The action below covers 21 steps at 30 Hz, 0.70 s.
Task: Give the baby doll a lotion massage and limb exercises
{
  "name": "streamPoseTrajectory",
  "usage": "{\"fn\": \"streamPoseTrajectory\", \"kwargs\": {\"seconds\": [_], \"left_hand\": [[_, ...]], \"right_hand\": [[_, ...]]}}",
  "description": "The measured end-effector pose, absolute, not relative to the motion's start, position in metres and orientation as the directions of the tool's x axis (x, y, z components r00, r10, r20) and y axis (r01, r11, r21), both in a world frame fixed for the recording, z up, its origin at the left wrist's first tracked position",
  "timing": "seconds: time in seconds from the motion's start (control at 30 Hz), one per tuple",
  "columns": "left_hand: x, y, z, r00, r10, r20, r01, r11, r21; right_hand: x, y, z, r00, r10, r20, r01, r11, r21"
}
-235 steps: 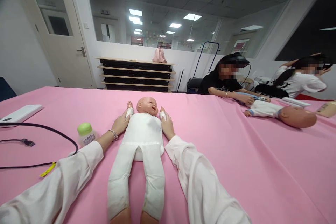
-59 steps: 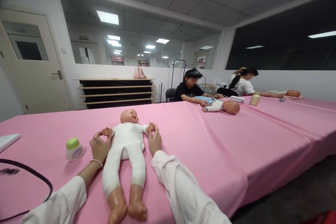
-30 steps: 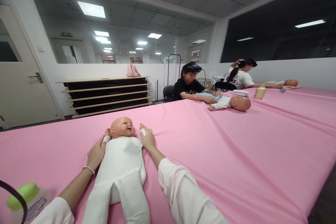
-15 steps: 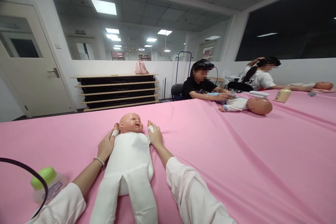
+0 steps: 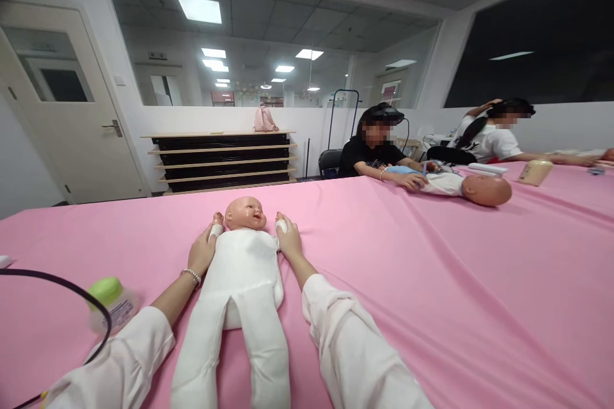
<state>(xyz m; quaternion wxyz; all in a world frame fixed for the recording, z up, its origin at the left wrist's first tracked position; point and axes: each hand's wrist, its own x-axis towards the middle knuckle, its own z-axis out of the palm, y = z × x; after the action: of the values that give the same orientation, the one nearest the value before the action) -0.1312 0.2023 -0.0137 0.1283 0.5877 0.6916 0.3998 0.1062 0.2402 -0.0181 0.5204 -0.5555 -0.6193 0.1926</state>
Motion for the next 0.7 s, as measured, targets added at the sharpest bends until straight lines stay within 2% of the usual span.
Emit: {"fn": "streamPoseTrajectory", "kwargs": {"seconds": [0.13, 0.3, 0.47, 0.7], "left_hand": [[-0.132, 0.197, -0.014, -0.297, 0.905, 0.305, 0.695, -0.015, 0.719], [-0.135, 0.189, -0.015, -0.329, 0.896, 0.299, 0.712, 0.027, 0.701], [-0.135, 0.173, -0.016, -0.374, 0.854, 0.361, 0.69, -0.004, 0.724], [-0.137, 0.168, -0.014, -0.503, 0.796, 0.336, 0.554, -0.002, 0.833]], "right_hand": [[0.105, 0.233, -0.018, 0.187, 0.865, 0.466, 0.463, 0.341, -0.818], [0.108, 0.222, -0.021, 0.368, 0.836, 0.408, 0.45, 0.224, -0.864], [0.114, 0.213, -0.024, 0.49, 0.759, 0.428, 0.382, 0.255, -0.888], [0.117, 0.227, -0.031, 0.626, 0.724, 0.289, 0.255, 0.159, -0.954]]}}
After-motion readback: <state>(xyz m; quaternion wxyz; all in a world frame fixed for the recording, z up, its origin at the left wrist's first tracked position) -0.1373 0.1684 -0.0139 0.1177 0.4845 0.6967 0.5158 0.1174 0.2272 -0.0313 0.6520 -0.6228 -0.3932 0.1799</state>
